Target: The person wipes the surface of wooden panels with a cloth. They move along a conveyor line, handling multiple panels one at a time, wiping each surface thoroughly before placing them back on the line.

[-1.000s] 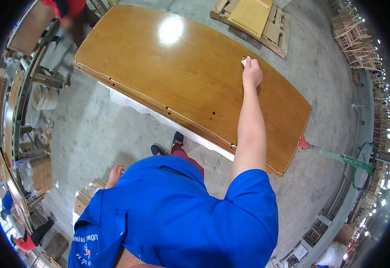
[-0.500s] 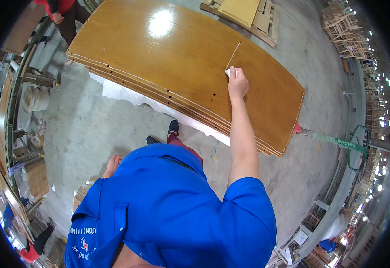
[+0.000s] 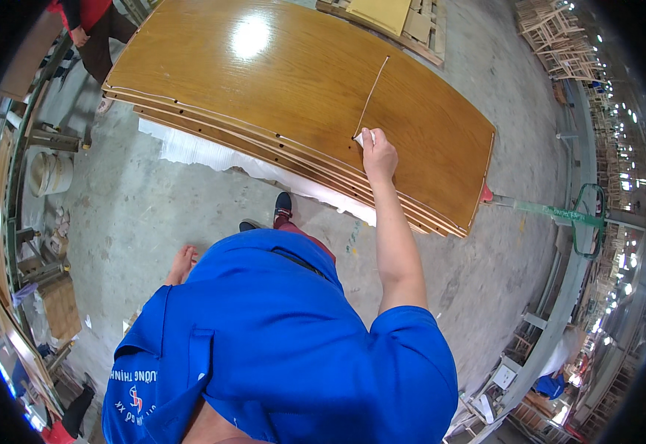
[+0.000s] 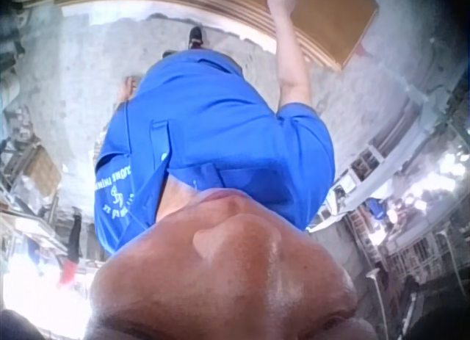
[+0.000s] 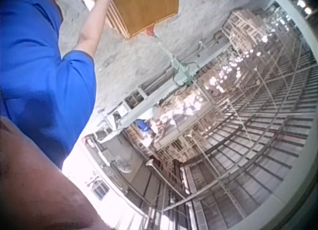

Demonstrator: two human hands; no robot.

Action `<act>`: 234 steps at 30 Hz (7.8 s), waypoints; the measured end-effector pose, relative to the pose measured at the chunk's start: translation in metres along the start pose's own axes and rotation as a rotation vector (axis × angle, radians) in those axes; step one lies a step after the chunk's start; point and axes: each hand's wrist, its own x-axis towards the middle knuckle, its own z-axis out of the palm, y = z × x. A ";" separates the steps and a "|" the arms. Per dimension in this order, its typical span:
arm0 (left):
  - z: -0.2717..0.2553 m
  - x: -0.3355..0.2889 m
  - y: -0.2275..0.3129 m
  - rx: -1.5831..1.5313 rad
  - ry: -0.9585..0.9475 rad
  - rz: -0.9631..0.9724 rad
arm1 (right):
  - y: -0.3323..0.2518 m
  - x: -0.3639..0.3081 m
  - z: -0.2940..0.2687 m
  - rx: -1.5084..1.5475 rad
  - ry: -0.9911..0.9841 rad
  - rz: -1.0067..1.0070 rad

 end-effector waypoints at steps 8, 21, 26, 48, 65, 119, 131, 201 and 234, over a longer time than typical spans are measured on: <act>-0.004 -0.005 -0.009 -0.024 0.004 0.025 | -0.005 -0.011 -0.003 -0.003 -0.007 -0.010; -0.019 -0.015 -0.025 0.051 0.033 0.132 | -0.005 -0.023 -0.020 0.359 0.139 -0.019; -0.042 -0.050 -0.045 0.196 0.238 0.090 | -0.110 -0.022 -0.023 1.921 -0.305 0.441; -0.213 -0.041 -0.073 -0.370 0.530 -0.207 | -0.475 -0.016 0.201 1.600 -1.440 0.654; -0.282 -0.101 -0.241 -0.779 0.851 -0.436 | -0.840 -0.289 0.335 0.932 -2.650 0.105; -1.108 -0.356 -1.027 -1.915 1.528 -0.114 | -1.477 -0.876 0.539 1.029 -2.410 0.685; -1.159 -0.329 -1.025 -1.922 1.548 0.117 | -1.458 -0.832 0.565 1.227 -2.136 0.880; -1.235 0.104 -0.494 -1.345 -0.139 -0.220 | -1.359 -0.487 0.677 1.551 -1.260 0.898; -1.523 0.109 -0.720 -0.091 1.441 -0.283 | -1.363 -0.330 0.708 1.268 -0.467 0.535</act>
